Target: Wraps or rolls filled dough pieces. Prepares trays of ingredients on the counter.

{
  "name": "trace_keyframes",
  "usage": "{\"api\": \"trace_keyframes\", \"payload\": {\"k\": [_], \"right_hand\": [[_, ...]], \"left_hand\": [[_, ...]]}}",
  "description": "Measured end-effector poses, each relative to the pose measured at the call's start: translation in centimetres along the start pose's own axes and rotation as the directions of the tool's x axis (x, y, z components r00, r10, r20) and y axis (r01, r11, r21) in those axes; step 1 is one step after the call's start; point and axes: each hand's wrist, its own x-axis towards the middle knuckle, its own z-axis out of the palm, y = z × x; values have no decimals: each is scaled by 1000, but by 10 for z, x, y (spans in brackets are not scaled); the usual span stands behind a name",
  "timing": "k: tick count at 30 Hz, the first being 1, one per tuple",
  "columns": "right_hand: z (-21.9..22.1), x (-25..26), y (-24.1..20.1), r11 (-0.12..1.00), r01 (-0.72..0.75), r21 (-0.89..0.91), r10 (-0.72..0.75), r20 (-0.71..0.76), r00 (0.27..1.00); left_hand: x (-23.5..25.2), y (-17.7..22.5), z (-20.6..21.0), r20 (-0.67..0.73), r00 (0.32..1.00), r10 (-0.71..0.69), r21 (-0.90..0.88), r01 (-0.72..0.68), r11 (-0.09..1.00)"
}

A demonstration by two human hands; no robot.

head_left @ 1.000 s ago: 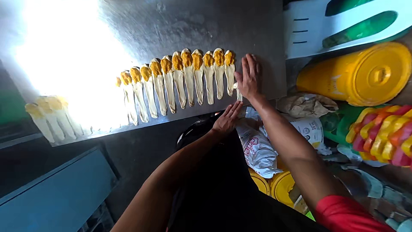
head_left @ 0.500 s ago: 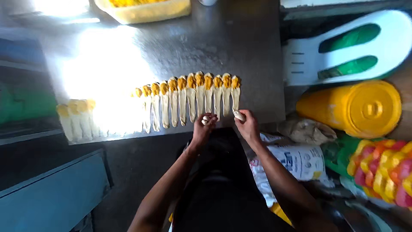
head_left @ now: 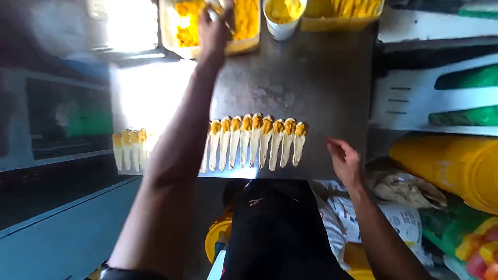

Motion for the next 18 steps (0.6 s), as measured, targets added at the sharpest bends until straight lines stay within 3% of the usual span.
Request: {"api": "trace_keyframes", "payload": {"k": [2,4,7,9,11,14,18], "right_hand": [[-1,6,5,999,-36,-6,36,11,999],[4,20,13,999,-43,-20,43,-10,999],[23,48,24,995,-7,-97,7,-8,1000],[40,65,24,978,10,-208,2,59,998],[56,77,28,948,76,-310,-32,142,989],[68,90,32,925,149,-349,-86,190,978],[64,88,34,945,116,-306,-69,160,985]], "left_hand": [[10,8,6,-45,990,134,479,-96,873],[3,-7,26,10,960,280,676,-212,706],[-76,-53,79,311,903,296,583,-427,691],[-145,-93,115,533,811,240,490,-527,694],[-190,-132,143,664,726,181,454,-583,673],[-215,-154,165,694,704,151,531,-642,553],[-217,-154,173,642,754,138,562,-586,584]]}}
